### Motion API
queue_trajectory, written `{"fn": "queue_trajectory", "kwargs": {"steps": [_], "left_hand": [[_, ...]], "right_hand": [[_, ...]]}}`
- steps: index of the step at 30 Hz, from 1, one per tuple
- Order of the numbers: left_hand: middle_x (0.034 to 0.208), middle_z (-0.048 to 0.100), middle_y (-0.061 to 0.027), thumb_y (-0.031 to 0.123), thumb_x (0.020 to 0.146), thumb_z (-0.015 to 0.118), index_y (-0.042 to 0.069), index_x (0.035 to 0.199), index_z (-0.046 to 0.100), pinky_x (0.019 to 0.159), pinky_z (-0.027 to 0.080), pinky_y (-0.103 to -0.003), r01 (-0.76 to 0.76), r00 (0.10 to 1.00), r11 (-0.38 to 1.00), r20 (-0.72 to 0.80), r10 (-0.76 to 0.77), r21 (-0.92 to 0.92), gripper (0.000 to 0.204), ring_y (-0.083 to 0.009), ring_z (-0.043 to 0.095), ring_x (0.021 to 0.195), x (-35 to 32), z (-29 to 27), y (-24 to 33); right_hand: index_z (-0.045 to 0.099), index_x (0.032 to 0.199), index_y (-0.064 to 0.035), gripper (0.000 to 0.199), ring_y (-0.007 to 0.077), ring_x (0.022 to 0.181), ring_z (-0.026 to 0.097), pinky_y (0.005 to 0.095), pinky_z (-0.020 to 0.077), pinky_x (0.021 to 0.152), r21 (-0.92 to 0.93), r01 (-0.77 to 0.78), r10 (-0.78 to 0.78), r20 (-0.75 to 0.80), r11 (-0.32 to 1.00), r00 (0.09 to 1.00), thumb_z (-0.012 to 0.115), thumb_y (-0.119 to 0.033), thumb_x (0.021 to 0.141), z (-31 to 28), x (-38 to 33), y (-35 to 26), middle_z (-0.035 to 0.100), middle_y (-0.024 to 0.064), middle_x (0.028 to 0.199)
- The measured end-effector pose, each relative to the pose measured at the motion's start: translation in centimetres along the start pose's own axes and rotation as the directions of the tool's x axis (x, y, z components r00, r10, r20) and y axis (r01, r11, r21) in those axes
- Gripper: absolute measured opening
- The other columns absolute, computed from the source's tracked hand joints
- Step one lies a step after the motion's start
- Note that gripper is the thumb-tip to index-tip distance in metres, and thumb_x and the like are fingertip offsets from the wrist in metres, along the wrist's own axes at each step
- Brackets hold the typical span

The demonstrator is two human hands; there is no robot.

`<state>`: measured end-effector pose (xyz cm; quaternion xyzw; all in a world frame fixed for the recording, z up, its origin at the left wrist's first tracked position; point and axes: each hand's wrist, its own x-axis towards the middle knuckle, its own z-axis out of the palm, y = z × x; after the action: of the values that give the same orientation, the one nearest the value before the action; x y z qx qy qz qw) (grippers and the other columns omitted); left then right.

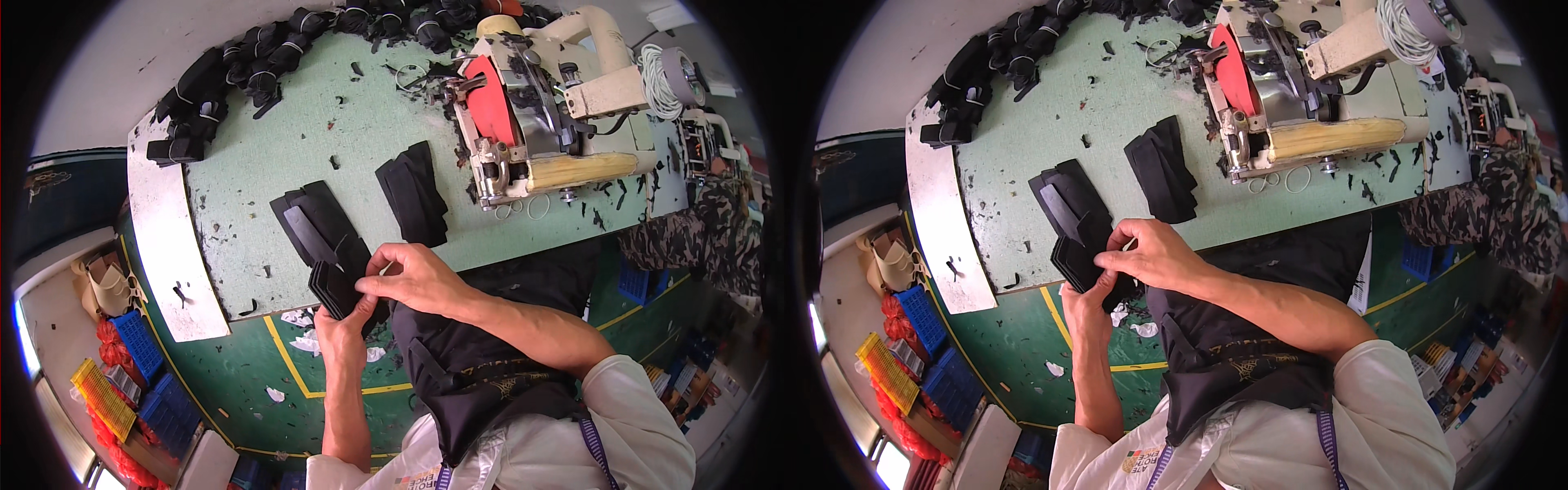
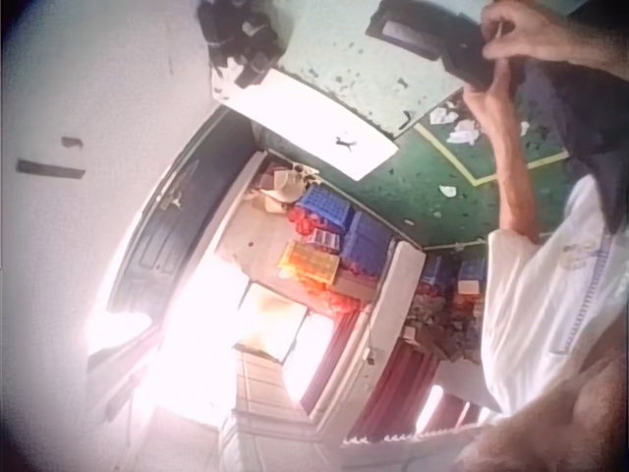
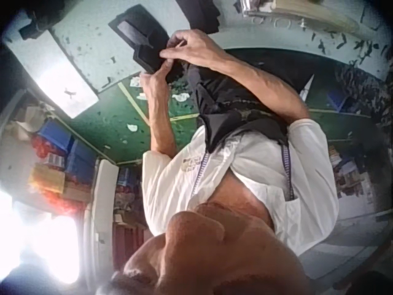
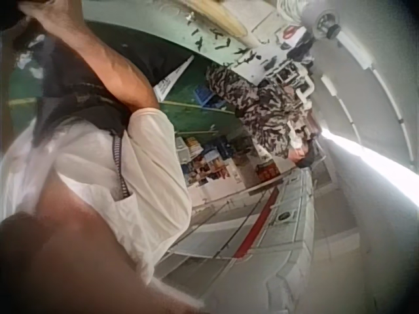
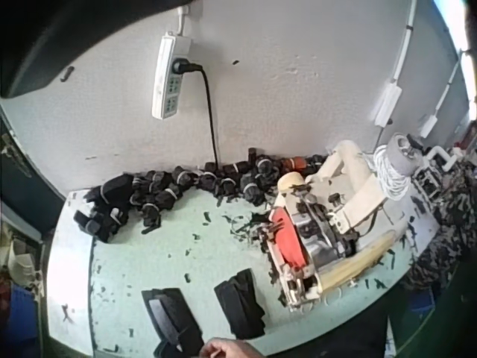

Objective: The person feeds leather parts through a skiving machine, sorts bundles of strips by hand, opens the machine cover to clean debris from the interior, and feeds the strips through the machine to skive their edges.

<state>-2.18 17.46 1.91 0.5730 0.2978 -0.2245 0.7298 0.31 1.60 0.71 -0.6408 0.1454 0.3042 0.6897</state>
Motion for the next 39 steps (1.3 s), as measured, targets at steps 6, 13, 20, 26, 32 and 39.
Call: {"fn": "queue_trajectory", "kwargs": {"steps": [6, 13, 20, 26, 32, 39], "left_hand": [[0.092, 0.069, -0.0062, 0.004, 0.079, 0.075, -0.002, 0.099, 0.068, 0.078, 0.049, -0.026, -0.014, 1.000, 0.995, -0.005, 0.015, 0.099, 0.022, -0.0128, 0.063, 0.082, -0.3, -0.5, 0.2], [0.088, 0.069, -0.0056, 0.005, 0.078, 0.075, -0.003, 0.096, 0.070, 0.075, 0.049, -0.026, -0.039, 0.996, 0.981, -0.067, 0.053, 0.189, 0.020, -0.0122, 0.063, 0.078, -1.2, 0.0, 1.1], [0.085, 0.069, -0.0066, 0.007, 0.077, 0.071, -0.005, 0.095, 0.070, 0.072, 0.050, -0.026, -0.002, 0.992, 0.988, -0.123, 0.021, 0.156, 0.021, -0.0126, 0.063, 0.074, -0.9, -0.1, 0.8], [0.089, 0.066, -0.0107, 0.004, 0.080, 0.065, -0.006, 0.101, 0.062, 0.069, 0.058, -0.034, -0.200, 0.905, 0.969, -0.407, 0.125, -0.145, 0.024, -0.0206, 0.068, 0.076, 0.9, -2.9, -0.5], [0.091, 0.067, -0.0101, 0.003, 0.085, 0.064, -0.003, 0.102, 0.062, 0.070, 0.060, -0.037, -0.245, 0.917, 0.936, -0.374, 0.138, -0.254, 0.018, -0.0218, 0.068, 0.078, 0.7, -6.3, -0.8], [0.102, 0.065, -0.0096, 0.001, 0.081, 0.067, -0.002, 0.112, 0.059, 0.076, 0.056, -0.034, -0.121, 0.975, 0.962, -0.212, 0.069, -0.243, 0.032, -0.0202, 0.066, 0.085, 1.0, -2.0, -0.2]], "right_hand": [[0.063, 0.086, 0.0009, 0.018, 0.0100, 0.072, 0.062, 0.0243, 0.0511, 0.065, 0.193, -0.096, 0.088, 0.051, 0.976, 0.995, 0.074, -0.012, 0.079, -0.3, 0.0, -0.2, 0.065, 0.0053, 0.082], [0.066, 0.092, -0.0021, 0.014, 0.0122, 0.082, 0.063, 0.0263, 0.0535, 0.074, 0.402, -0.302, 0.240, 0.197, 0.864, 0.951, 0.073, -0.010, 0.083, -0.6, -0.1, 0.4, 0.065, 0.0037, 0.087], [0.066, 0.093, -0.0039, 0.011, 0.0110, 0.082, 0.061, 0.0266, 0.0517, 0.079, 0.466, -0.398, 0.332, 0.219, 0.790, 0.917, 0.070, -0.010, 0.085, -0.6, -0.2, 0.1, 0.063, 0.0021, 0.087], [0.061, 0.099, -0.0002, 0.015, 0.0106, 0.081, 0.060, 0.0279, 0.0530, 0.074, 0.328, -0.123, 0.123, 0.021, 0.937, 0.992, 0.063, -0.012, 0.091, 0.8, 1.8, 1.1, 0.061, 0.0037, 0.089], [0.056, 0.095, 0.0015, 0.021, 0.0128, 0.075, 0.061, 0.0298, 0.0510, 0.062, -0.047, 0.046, -0.051, -0.113, 0.998, 0.992, 0.064, -0.017, 0.090, 0.8, 5.4, 1.2, 0.061, 0.0077, 0.087], [0.062, 0.094, 0.0010, 0.033, 0.0197, 0.063, 0.060, 0.0353, 0.0477, 0.061, -0.375, 0.302, -0.329, -0.008, 0.876, 0.944, 0.072, -0.029, 0.083, 2.0, 3.1, 0.6, 0.064, 0.0121, 0.077]]}}
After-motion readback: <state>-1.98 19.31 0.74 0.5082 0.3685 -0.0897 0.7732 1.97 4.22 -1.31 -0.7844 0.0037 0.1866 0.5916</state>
